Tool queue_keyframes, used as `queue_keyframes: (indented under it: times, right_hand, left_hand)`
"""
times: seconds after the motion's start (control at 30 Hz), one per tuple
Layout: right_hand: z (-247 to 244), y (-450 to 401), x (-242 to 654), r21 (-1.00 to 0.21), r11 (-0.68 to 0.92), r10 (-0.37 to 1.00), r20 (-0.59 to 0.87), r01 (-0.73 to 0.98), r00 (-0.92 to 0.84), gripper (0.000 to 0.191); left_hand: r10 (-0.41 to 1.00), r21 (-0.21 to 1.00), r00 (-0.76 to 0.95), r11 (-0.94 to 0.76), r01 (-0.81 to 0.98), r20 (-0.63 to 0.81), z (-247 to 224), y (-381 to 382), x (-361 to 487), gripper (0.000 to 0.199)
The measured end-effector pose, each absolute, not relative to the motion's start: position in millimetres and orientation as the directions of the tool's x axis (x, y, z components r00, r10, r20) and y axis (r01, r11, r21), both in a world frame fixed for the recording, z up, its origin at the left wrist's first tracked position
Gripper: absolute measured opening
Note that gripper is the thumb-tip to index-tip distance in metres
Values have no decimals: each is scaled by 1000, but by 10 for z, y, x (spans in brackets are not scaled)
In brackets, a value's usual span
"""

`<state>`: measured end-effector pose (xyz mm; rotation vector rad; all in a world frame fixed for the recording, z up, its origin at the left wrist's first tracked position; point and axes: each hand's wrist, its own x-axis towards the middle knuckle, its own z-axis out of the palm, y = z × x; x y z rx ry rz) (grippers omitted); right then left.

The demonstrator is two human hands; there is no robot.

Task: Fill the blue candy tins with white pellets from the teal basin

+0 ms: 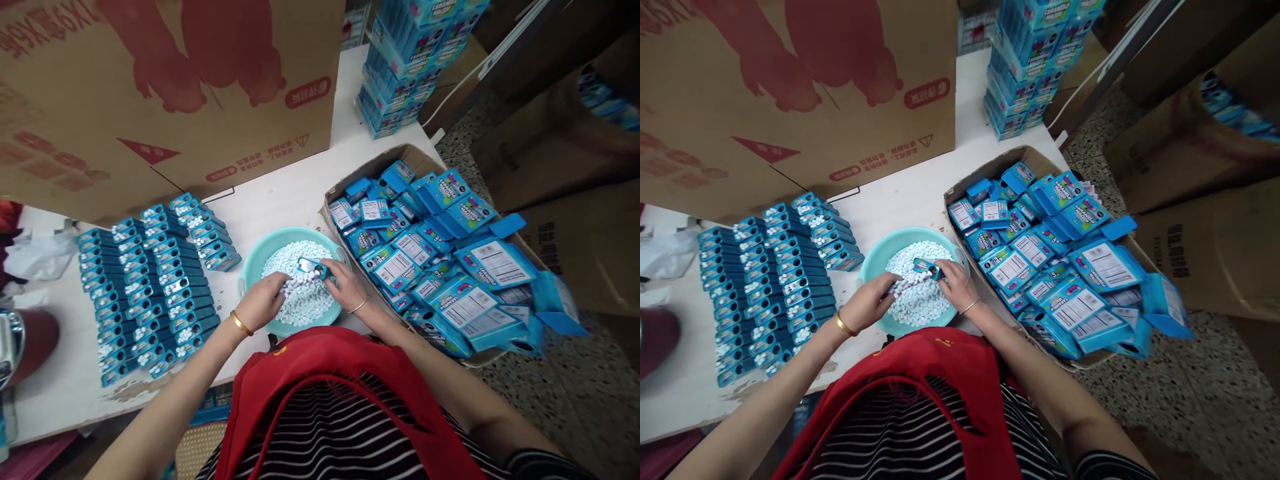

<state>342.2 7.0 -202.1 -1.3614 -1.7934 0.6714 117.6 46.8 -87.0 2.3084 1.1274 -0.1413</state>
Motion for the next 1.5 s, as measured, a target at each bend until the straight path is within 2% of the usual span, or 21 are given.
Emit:
queue_keyframes:
  times: [0.1, 0.2, 0.33, 0.43, 0.5, 0.57, 0.67, 0.8, 0.9, 0.97, 1.07, 1.13, 1.17, 1.23, 1.33, 1.4, 1.5]
  right_hand:
    - [-2029, 36, 3361, -763, 332, 943, 283, 555, -174, 45]
    - [-2022, 7, 3306, -754, 360, 933, 300, 549, -198, 45]
    - [-2008, -5, 3261, -763, 368, 930, 305, 532, -206, 44]
    - [-2005, -4, 3280, -778, 368, 930, 311, 508, -198, 41]
    - [-1992, -15, 3316, -796, 359, 933, 306, 488, -187, 41]
    - [-1953, -43, 3345, -817, 347, 938, 297, 461, -179, 42]
    - [-1830, -108, 3329, -834, 352, 935, 290, 425, -206, 40]
    - [-1638, -145, 3314, -831, 376, 917, 271, 410, -292, 33]
    - [-1558, -98, 3580, -784, 290, 957, 253, 549, -143, 41]
    - [-1541, -63, 3934, -674, 86, 975, 209, 734, 78, 52]
    - [-1606, -29, 4508, -306, -339, 936, -13, 890, 352, 74]
    - [-1699, -17, 4747, -97, -438, 883, -235, 894, 407, 77]
    - [-1742, -18, 4801, -44, -437, 854, -332, 898, 400, 77]
    - [-1800, -38, 4797, -12, -412, 827, -425, 911, 369, 75]
    - [-1821, -91, 4662, -48, -440, 822, -423, 897, 381, 76]
    - [-1833, -111, 4598, -130, -466, 838, -382, 875, 390, 80]
    - [-1877, -96, 4620, -324, -450, 883, -304, 832, 359, 84]
  left_hand:
    - [675, 179, 582, -571, 801, -453, -621, 498, 1389, 22]
    - [669, -40, 560, -658, 752, -490, -444, 446, 1626, 27]
    - [642, -142, 590, -727, 672, -490, -224, 363, 1804, 35]
    - [633, -128, 589, -729, 673, -502, -72, 398, 1722, 34]
    - [632, -60, 615, -719, 692, -472, -55, 474, 1583, 28]
    - [613, 86, 696, -724, 684, -375, -156, 558, 1435, 30]
    - [575, 304, 792, -732, 610, -205, -484, 625, 1298, 48]
    - [556, 422, 813, -704, 571, -172, -859, 579, 1272, 29]
    - [608, 463, 787, -669, 581, -109, -876, 508, 1176, 23]
    - [685, 464, 728, -632, 621, -40, -810, 473, 1001, 25]
    - [823, 412, 564, -538, 735, 67, -726, 455, 593, 28]
    - [898, 351, 426, -437, 828, 112, -722, 465, 271, 28]
    - [927, 317, 356, -376, 871, 121, -738, 474, 110, 28]
    - [965, 251, 231, -256, 934, 122, -808, 496, -179, 27]
    - [992, 186, 116, -124, 975, 56, -997, 553, -475, 27]
    - [995, 169, 89, -81, 982, -39, -1166, 618, -577, 28]
    - [983, 163, 107, -82, 983, -152, -1440, 749, -635, 32]
